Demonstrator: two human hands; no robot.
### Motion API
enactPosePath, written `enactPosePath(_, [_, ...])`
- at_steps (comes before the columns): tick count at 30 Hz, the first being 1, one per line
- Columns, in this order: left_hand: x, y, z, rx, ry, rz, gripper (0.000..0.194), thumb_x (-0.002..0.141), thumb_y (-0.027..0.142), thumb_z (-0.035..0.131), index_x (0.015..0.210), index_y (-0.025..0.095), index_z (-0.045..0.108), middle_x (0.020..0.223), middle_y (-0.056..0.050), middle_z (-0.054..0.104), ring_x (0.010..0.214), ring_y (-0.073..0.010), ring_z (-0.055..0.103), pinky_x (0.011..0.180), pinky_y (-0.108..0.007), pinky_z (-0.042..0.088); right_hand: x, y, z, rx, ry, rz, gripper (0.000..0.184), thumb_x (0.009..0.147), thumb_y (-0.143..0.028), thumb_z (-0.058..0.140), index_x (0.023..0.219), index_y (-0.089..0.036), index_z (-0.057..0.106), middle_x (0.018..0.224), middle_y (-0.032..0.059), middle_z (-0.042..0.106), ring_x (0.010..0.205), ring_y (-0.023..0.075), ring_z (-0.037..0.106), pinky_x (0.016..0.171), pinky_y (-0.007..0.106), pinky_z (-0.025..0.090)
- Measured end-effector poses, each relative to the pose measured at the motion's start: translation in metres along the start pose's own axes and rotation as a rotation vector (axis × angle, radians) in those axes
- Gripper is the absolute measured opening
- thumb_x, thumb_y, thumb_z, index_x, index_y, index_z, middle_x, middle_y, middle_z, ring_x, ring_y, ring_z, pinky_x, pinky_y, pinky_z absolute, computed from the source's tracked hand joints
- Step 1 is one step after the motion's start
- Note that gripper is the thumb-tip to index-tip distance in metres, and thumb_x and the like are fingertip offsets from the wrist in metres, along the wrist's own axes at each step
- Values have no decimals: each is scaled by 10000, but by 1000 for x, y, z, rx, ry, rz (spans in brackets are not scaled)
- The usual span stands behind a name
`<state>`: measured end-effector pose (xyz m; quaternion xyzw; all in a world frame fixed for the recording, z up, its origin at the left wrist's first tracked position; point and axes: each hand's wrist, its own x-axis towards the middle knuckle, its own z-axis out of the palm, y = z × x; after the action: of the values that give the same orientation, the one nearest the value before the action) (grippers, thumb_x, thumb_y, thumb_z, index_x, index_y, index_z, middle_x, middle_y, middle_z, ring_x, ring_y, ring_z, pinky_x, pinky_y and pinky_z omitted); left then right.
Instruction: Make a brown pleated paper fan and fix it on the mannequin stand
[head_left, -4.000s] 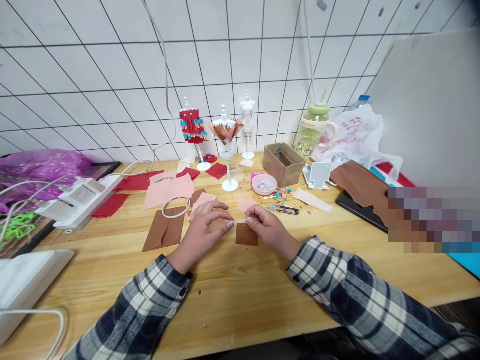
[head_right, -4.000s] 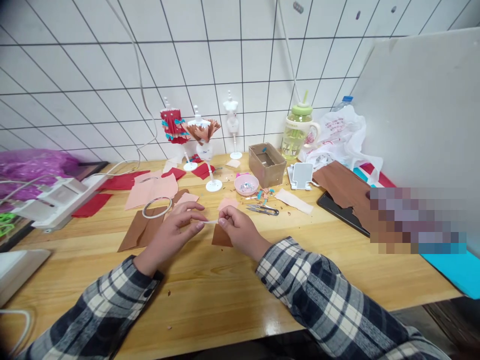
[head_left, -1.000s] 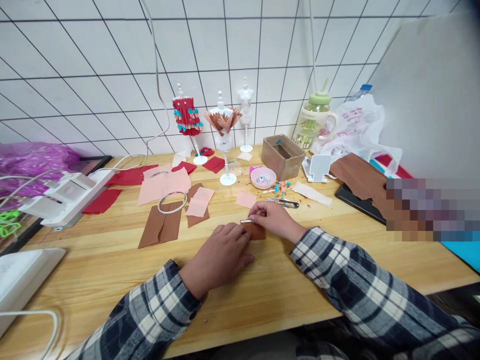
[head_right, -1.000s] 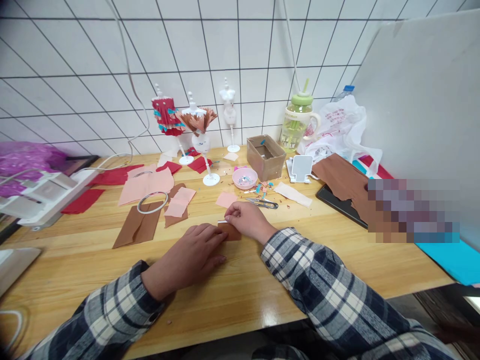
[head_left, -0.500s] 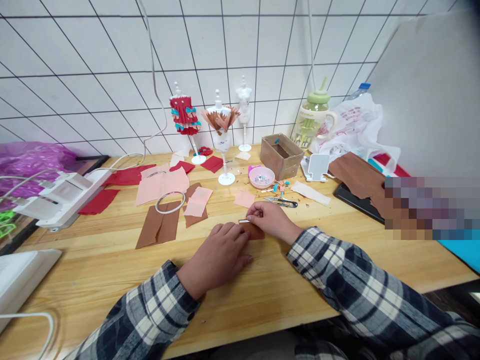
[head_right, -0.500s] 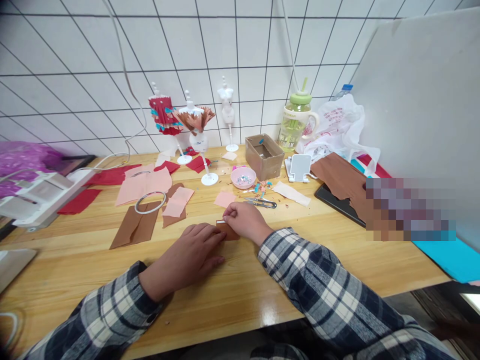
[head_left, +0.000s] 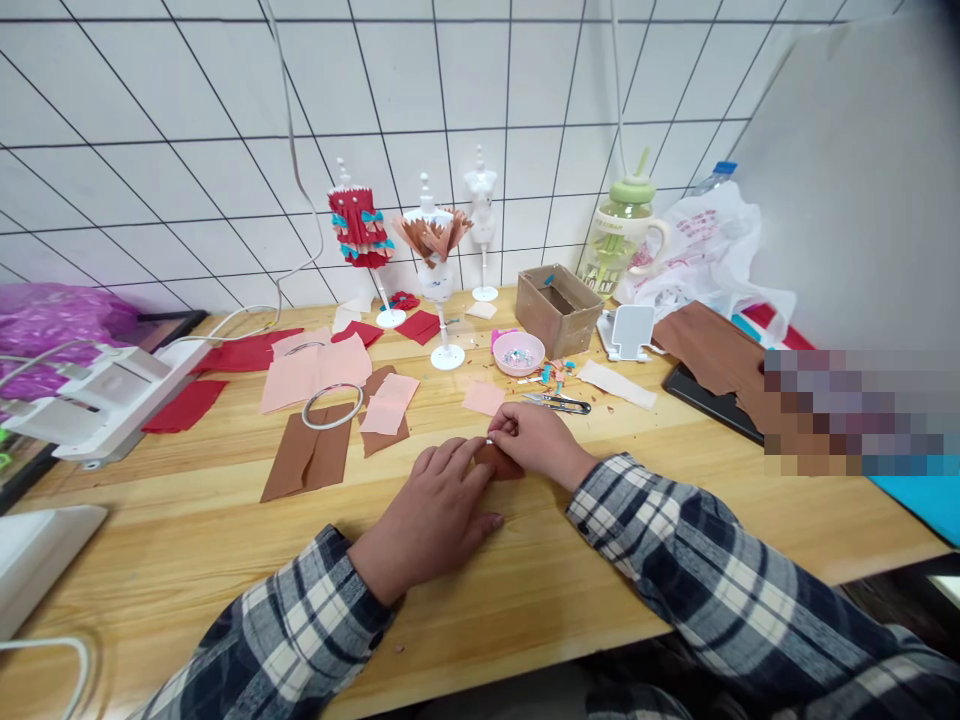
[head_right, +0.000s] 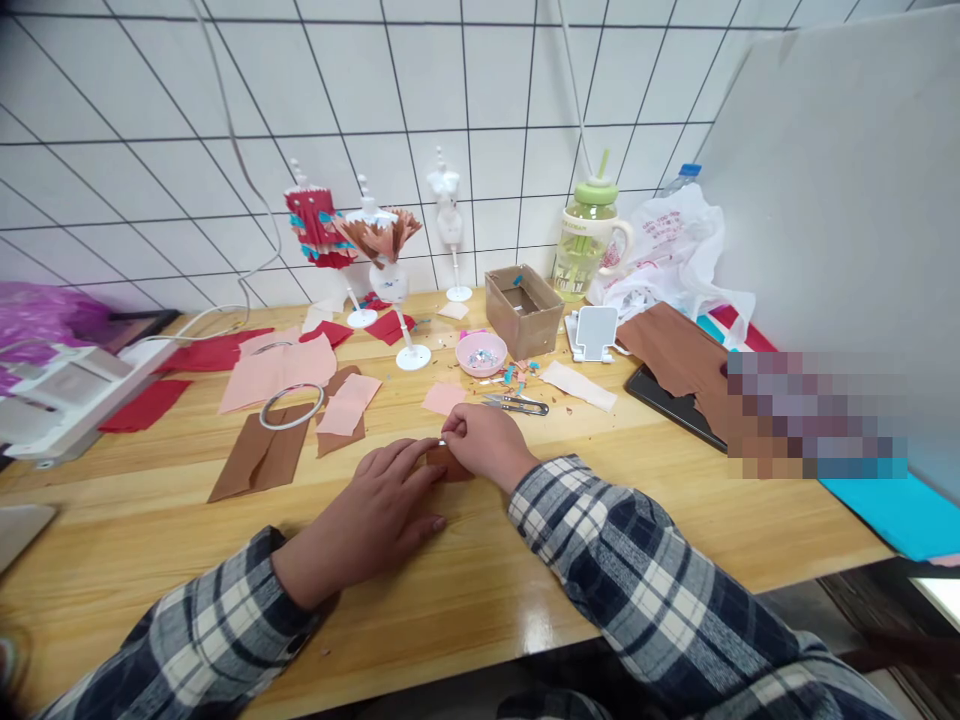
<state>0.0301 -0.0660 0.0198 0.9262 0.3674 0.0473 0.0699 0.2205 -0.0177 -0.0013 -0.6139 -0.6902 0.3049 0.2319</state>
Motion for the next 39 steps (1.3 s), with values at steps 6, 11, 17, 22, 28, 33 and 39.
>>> enactPosePath(6, [-2, 0, 2, 31, -8, -27, 431, 873, 500, 559, 1189, 207, 575, 1482, -164, 412, 1340, -364, 369, 1054, -570, 323, 1, -3, -3, -55, -19, 20, 79, 791, -264, 623, 812, -238, 695, 769, -28, 722, 700, 132, 615, 583, 248, 375])
enactPosePath(11, [-2, 0, 2, 54, -9, -34, 444, 879, 513, 541, 1200, 209, 581, 1475, -164, 439, 1350, -374, 365, 1052, -582, 299, 3, -3, -5, -85, -29, 22, 83, 791, -264, 625, 820, -246, 701, 776, -30, 722, 697, 127, 608, 573, 247, 358])
enactPosePath(17, [-3, 1, 2, 67, -23, -48, 456, 886, 523, 524, 1222, 218, 571, 1470, -144, 463, 1352, -360, 374, 1056, -567, 293, 4, -5, -9, -127, -20, 27, 64, 784, -273, 639, 813, -264, 696, 790, -48, 722, 709, 127, 607, 566, 246, 341])
enactPosePath(22, [-2, 4, 0, 77, -37, -53, 475, 889, 540, 511, 1228, 213, 571, 1485, -150, 448, 1362, -370, 365, 1057, -573, 288, 4, -4, -10, -145, -8, -9, 48, 789, -274, 663, 811, -241, 690, 754, -35, 714, 686, 123, 605, 573, 246, 349])
enactPosePath(28, [-3, 2, 0, 78, -21, -39, 505, 883, 551, 518, 1272, 232, 557, 1468, -137, 465, 1335, -353, 389, 1052, -555, 290, 6, 7, -12, -8, -51, -41, 101, 797, -250, 649, 870, -231, 717, 716, -34, 704, 660, 115, 611, 608, 234, 402])
enactPosePath(33, [-3, 1, 1, 83, 0, -43, 653, 903, 547, 482, 1437, 180, 402, 1453, -140, 487, 1324, -325, 400, 1070, -520, 266, 5, 7, -12, -37, -24, -61, 138, 783, -185, 624, 887, -224, 706, 716, -34, 702, 668, 121, 616, 621, 237, 403])
enactPosePath(39, [0, -1, 4, 92, -2, -47, 658, 930, 533, 440, 1442, 121, 401, 1427, -155, 507, 1312, -324, 400, 1081, -509, 234, 0, 2, -11, -145, 6, -108, 125, 797, -199, 619, 898, -224, 689, 726, -26, 710, 688, 136, 622, 627, 247, 385])
